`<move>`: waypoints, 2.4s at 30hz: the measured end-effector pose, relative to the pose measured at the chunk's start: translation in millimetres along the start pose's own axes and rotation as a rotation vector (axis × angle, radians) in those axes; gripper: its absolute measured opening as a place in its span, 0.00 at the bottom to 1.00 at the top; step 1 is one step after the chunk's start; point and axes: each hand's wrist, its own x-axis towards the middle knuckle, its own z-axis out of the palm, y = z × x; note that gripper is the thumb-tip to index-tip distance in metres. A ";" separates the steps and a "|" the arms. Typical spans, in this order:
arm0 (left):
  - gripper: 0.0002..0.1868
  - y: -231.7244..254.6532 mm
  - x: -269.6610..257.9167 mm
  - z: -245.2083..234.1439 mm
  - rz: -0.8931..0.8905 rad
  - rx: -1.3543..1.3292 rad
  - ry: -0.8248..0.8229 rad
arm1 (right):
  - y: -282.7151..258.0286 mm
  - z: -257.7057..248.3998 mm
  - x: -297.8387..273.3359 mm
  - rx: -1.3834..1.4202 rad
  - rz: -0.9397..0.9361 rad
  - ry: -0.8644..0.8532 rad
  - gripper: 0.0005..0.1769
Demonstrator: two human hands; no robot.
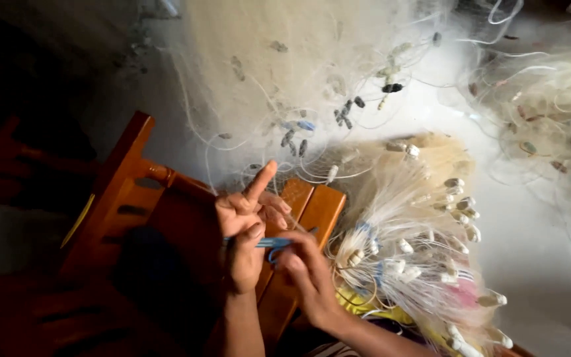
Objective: Repairing a fishing net using a plastic shuttle and monofilament line
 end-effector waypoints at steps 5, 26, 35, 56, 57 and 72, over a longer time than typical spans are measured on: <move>0.06 22.6 -3.5 4.9 0.076 0.399 0.054 | 23.3 -40.6 -5.8 -0.981 -0.527 -0.150 0.15; 0.06 46.0 -26.0 11.6 0.152 0.643 0.149 | 17.0 -85.4 9.9 -1.257 -0.248 -0.244 0.13; 0.13 51.7 -31.4 25.2 0.110 0.721 0.117 | -39.1 -100.5 23.0 -0.418 -0.168 -0.323 0.05; 0.09 51.1 -29.8 37.8 0.121 0.826 0.110 | -99.7 -7.2 67.9 -0.714 -0.799 -0.413 0.08; 0.09 50.5 -29.8 37.6 0.123 0.824 0.107 | -98.0 -7.2 67.8 -0.716 -0.801 -0.411 0.08; 0.12 44.6 -16.4 38.5 0.075 0.969 0.106 | -72.2 -18.6 76.3 -0.785 -0.905 -0.321 0.12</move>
